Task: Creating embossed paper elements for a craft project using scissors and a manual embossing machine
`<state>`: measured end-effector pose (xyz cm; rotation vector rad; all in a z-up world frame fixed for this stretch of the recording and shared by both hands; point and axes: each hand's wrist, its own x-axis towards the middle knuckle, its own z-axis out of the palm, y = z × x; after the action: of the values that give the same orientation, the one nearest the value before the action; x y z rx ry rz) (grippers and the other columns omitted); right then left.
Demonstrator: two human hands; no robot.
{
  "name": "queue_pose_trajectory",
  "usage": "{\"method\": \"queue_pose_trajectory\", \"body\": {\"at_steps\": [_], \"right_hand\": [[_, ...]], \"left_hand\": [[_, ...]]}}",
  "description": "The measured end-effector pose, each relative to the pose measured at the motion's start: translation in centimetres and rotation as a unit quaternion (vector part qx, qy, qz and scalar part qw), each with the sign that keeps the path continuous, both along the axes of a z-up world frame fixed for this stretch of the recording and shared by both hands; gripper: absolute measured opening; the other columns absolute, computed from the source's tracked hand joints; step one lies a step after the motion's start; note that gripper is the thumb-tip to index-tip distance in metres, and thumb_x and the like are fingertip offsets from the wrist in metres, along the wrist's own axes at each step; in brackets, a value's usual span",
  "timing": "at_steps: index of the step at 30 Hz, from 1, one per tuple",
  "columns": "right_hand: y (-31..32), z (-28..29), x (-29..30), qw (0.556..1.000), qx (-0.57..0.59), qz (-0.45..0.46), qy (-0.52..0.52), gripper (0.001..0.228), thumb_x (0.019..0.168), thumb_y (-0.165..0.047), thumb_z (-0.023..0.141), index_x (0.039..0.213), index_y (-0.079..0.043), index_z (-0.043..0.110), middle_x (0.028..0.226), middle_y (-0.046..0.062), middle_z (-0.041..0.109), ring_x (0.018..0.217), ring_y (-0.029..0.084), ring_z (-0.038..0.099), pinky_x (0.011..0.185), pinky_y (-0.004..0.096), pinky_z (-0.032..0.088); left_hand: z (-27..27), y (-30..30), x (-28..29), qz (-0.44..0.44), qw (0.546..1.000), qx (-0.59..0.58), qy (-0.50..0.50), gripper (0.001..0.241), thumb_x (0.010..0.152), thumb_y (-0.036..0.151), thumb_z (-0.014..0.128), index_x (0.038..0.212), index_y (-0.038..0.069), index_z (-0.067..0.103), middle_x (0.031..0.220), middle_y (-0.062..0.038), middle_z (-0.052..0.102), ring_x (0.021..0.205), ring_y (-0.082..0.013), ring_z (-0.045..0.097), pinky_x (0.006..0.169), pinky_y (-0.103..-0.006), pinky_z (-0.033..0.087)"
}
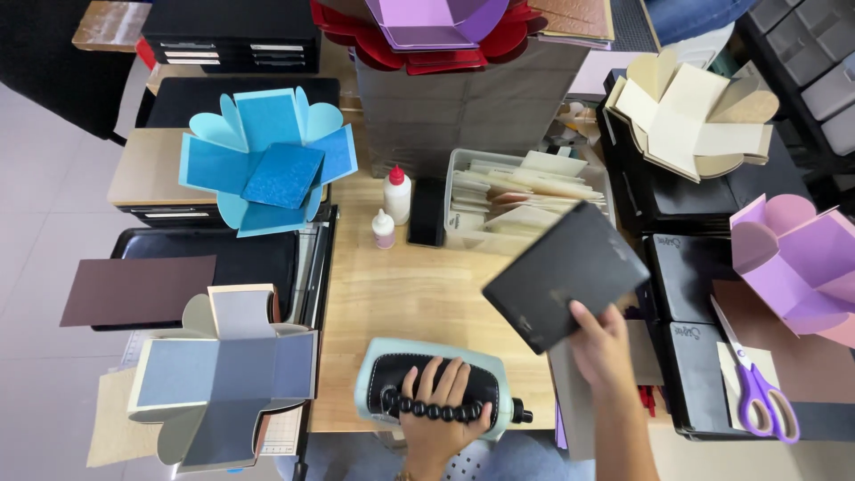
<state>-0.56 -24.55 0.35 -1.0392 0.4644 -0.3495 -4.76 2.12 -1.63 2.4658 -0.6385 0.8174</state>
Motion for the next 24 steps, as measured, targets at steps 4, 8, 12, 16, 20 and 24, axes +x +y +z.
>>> {"method": "queue_pose_trajectory", "body": {"at_steps": [4,8,12,16,20,24], "right_hand": [[-2.7,0.8,-5.3,0.998,-0.020,-0.029,0.045,0.048,0.096,0.000,0.052,0.144,0.002,0.048,0.137,0.021,0.060,0.127,0.032,0.057,0.108,0.044,0.045],[-4.6,-6.3,-9.9,0.998,0.010,-0.060,0.022,0.034,0.095,-0.001,0.060,0.129,0.000,0.058,0.129,0.018,0.067,0.119,0.026,0.063,0.102,0.040,0.050],[-4.2,-9.9,-13.5,0.992,0.058,-0.054,0.099,0.022,0.097,-0.005,0.060,0.119,-0.002,0.061,0.115,0.012,0.071,0.087,0.021,0.062,0.077,0.035,0.050],[-2.5,-11.0,-15.2,0.981,0.097,-0.003,0.168,0.030,0.092,-0.001,0.065,0.122,0.000,0.058,0.111,0.021,0.071,0.095,0.028,0.065,0.076,0.039,0.049],[0.5,-14.8,-15.3,0.986,0.071,0.015,0.153,0.034,0.086,0.003,0.071,0.120,0.008,0.066,0.111,0.025,0.075,0.095,0.030,0.068,0.082,0.043,0.053],[4.0,-15.1,-15.4,0.957,0.092,0.050,0.269,0.041,0.086,0.004,0.073,0.126,0.004,0.064,0.111,0.025,0.076,0.093,0.037,0.071,0.072,0.056,0.061]], "left_hand": [[0.5,-1.2,2.5,-0.008,1.000,-0.002,0.005,0.044,0.088,0.052,0.063,0.101,0.011,0.074,0.107,-0.002,0.073,0.106,-0.0255,0.064,0.099,-0.0485,0.043],[1.0,-1.6,3.9,0.012,1.000,0.002,-0.003,0.042,0.086,0.051,0.061,0.095,0.012,0.077,0.100,0.002,0.074,0.101,-0.0228,0.066,0.094,-0.0476,0.046],[0.7,-1.8,6.8,0.042,0.999,0.005,-0.003,0.039,0.083,0.051,0.065,0.097,0.016,0.076,0.100,0.003,0.074,0.100,-0.0223,0.065,0.097,-0.0467,0.043],[1.7,-2.1,11.9,0.108,0.994,0.002,-0.018,0.036,0.086,0.049,0.065,0.091,0.014,0.074,0.088,0.001,0.073,0.094,-0.0225,0.067,0.100,-0.0435,0.042],[1.9,-2.2,15.1,0.133,0.991,0.010,-0.026,0.034,0.089,0.049,0.063,0.086,0.016,0.070,0.086,0.004,0.071,0.092,-0.0211,0.065,0.097,-0.0432,0.041],[0.5,-1.8,15.0,0.124,0.992,0.015,0.014,0.040,0.089,0.055,0.066,0.098,0.017,0.072,0.100,0.003,0.073,0.102,-0.0208,0.067,0.102,-0.0444,0.042]]}}
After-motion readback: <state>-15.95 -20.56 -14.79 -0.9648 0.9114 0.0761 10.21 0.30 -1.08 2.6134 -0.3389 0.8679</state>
